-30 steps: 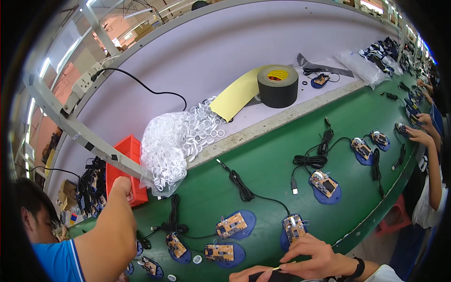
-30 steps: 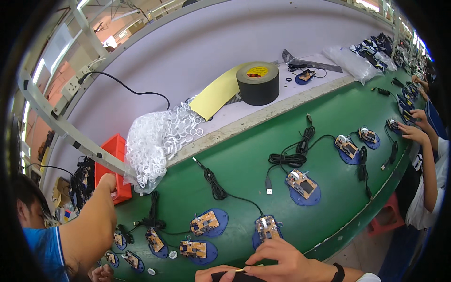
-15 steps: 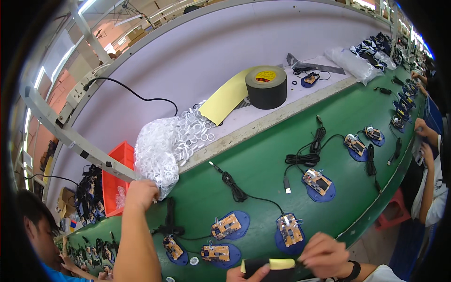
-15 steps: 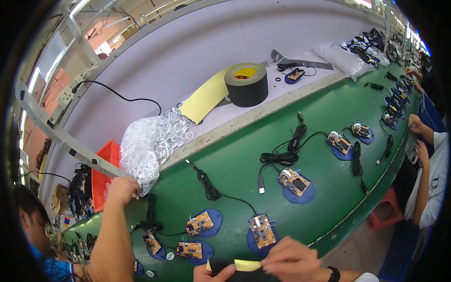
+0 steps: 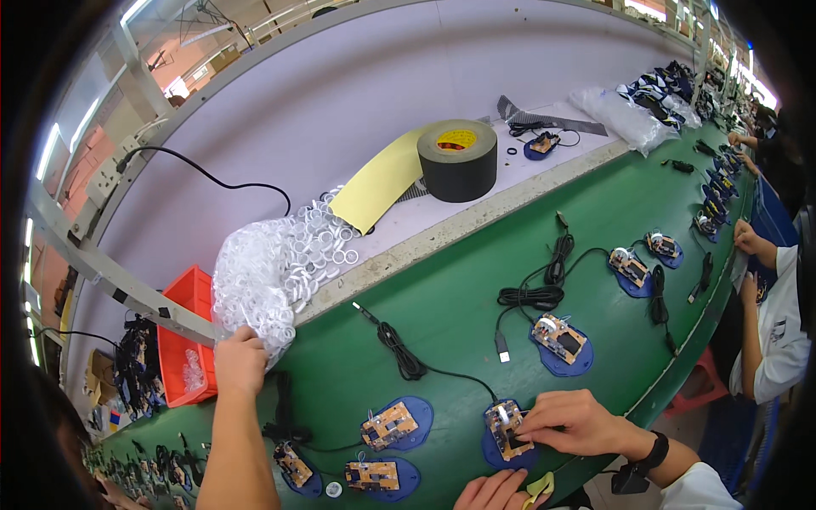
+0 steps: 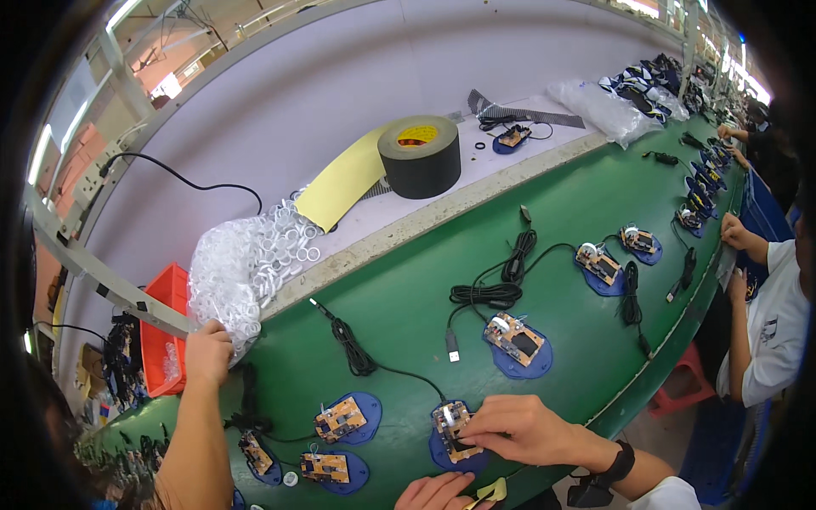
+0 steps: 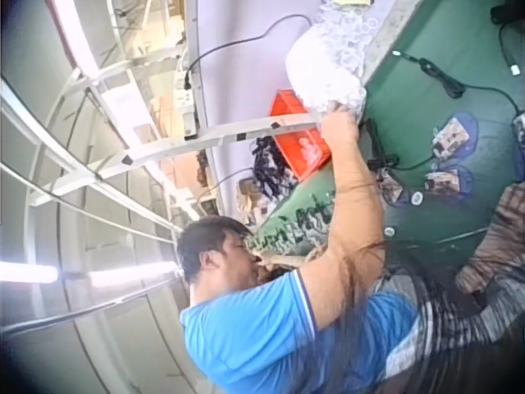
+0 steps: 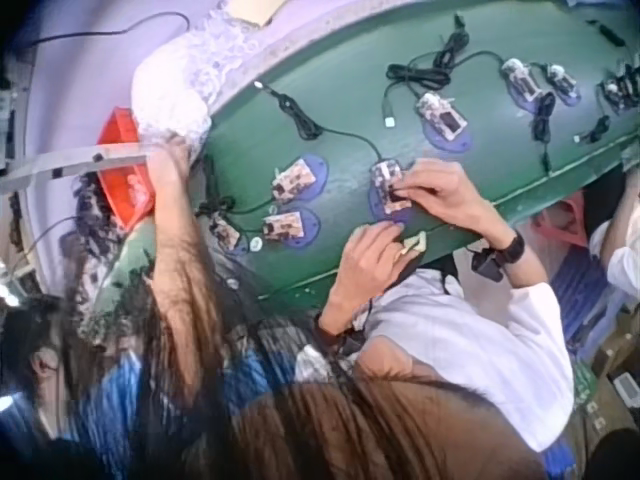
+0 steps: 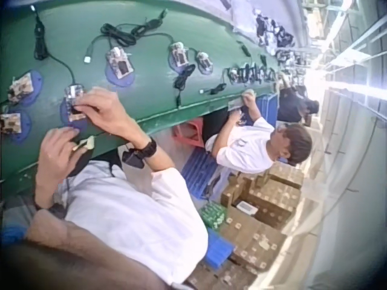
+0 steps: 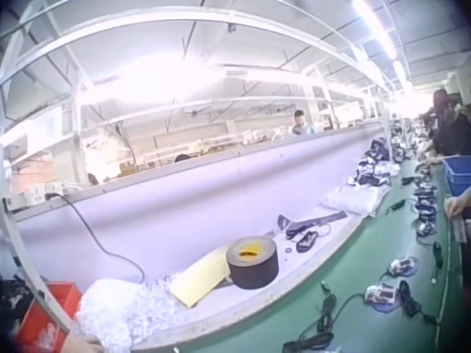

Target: The recorder is assembling electronic components, specifically attaching cables and applying yellow tape/labels to circuit boards on an assembly line.

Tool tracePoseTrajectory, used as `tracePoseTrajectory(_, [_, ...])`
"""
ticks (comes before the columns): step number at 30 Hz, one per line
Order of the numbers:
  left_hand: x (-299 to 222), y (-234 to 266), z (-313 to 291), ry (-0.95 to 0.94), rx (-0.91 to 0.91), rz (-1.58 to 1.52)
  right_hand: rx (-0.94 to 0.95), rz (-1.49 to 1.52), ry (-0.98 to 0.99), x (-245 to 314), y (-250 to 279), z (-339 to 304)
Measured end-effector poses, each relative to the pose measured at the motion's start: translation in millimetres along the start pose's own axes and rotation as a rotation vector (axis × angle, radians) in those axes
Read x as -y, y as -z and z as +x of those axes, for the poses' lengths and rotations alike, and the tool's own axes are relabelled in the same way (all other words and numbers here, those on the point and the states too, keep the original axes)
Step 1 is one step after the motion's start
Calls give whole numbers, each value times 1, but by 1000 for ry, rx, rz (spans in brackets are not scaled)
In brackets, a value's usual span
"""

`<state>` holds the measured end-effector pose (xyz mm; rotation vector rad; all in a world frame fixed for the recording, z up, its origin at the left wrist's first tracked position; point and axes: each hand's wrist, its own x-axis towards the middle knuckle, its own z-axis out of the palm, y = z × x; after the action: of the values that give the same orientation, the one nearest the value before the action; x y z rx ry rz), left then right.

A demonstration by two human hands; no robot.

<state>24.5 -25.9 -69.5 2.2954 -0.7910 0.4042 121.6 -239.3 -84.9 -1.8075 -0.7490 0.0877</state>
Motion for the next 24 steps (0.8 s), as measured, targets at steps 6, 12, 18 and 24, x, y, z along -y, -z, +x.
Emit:
tracePoseTrajectory(6, [-1, -7, -12, 3, 37, 48, 22, -59, 15, 1, -1, 0])
tracePoseTrajectory(12, [2, -9, -10, 3, 50, 38, 39, -64, 27, -6, -2, -4])
tracePoseTrajectory(18, [3, -11, -8, 64, 80, 10, 34, -124, 86, -9, -5, -6])
tracePoseTrajectory(24, [7, -9, -4, 123, 148, 15, 6, -307, 98, -3, -11, -13])
